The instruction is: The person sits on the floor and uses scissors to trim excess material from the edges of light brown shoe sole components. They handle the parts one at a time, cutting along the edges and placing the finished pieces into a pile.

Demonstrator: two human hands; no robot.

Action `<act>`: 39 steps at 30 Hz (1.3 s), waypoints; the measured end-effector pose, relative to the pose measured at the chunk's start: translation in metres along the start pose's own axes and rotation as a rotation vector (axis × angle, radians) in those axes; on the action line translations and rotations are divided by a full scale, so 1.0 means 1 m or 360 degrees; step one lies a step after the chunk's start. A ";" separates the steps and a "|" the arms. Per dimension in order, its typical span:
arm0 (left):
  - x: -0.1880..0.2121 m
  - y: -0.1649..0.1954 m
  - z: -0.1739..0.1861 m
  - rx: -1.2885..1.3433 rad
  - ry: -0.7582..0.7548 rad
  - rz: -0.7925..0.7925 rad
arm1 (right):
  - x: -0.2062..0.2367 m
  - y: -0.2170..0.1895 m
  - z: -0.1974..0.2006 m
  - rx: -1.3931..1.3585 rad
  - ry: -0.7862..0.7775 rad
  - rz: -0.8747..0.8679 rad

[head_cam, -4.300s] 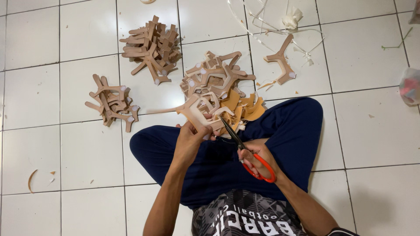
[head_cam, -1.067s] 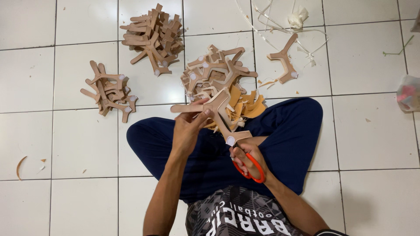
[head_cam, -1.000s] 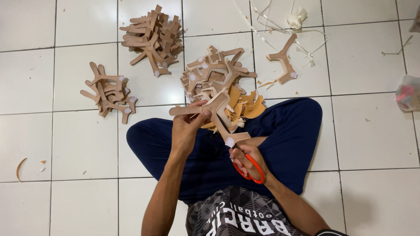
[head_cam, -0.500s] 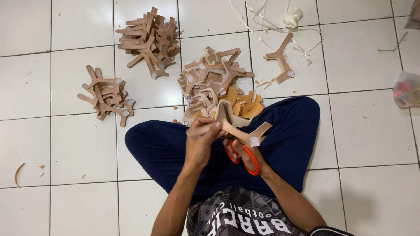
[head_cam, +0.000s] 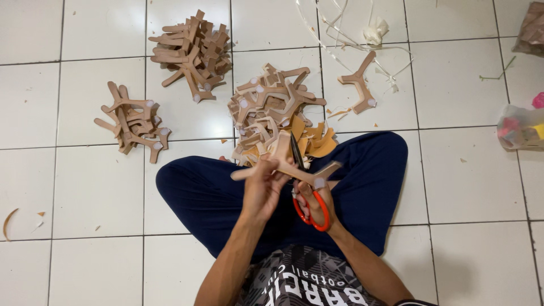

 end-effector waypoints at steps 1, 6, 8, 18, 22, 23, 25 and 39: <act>-0.003 0.011 0.000 0.0025 -0.0030 -0.0087 | -0.001 0.000 0.001 0.0019 -0.0021 -0.0025; -0.007 0.048 -0.001 -0.0330 -0.0182 -0.0422 | -0.002 -0.014 0.008 0.0275 -0.0215 0.0128; -0.002 0.048 -0.002 -0.0610 -0.0161 -0.0489 | 0.000 -0.019 0.010 0.0354 -0.0254 0.0152; 0.011 0.050 -0.008 -0.0805 -0.0226 -0.0522 | 0.003 -0.015 0.011 0.0131 -0.0298 -0.0063; 0.014 0.067 -0.014 -0.1033 -0.0164 -0.0652 | 0.002 -0.013 0.016 0.0152 -0.0179 -0.0054; 0.017 0.076 -0.016 -0.1263 -0.0149 -0.0781 | 0.001 -0.015 0.017 0.0165 -0.0153 -0.0032; 0.022 0.092 -0.022 -0.1593 -0.0171 -0.0982 | -0.001 -0.021 0.015 0.0235 -0.0210 0.0031; 0.037 0.103 -0.034 -0.2203 -0.0315 -0.0934 | 0.010 -0.030 0.015 0.0686 -0.0565 0.0114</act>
Point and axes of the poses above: each hand's wrist, its own x-axis away from the middle knuckle, its own z-axis out of the back of the hand, y = z × x, the point moved 5 cm from there along -x, towards the middle knuckle, and after that the axes turned 15 degrees about y, right-handed, at the moved point
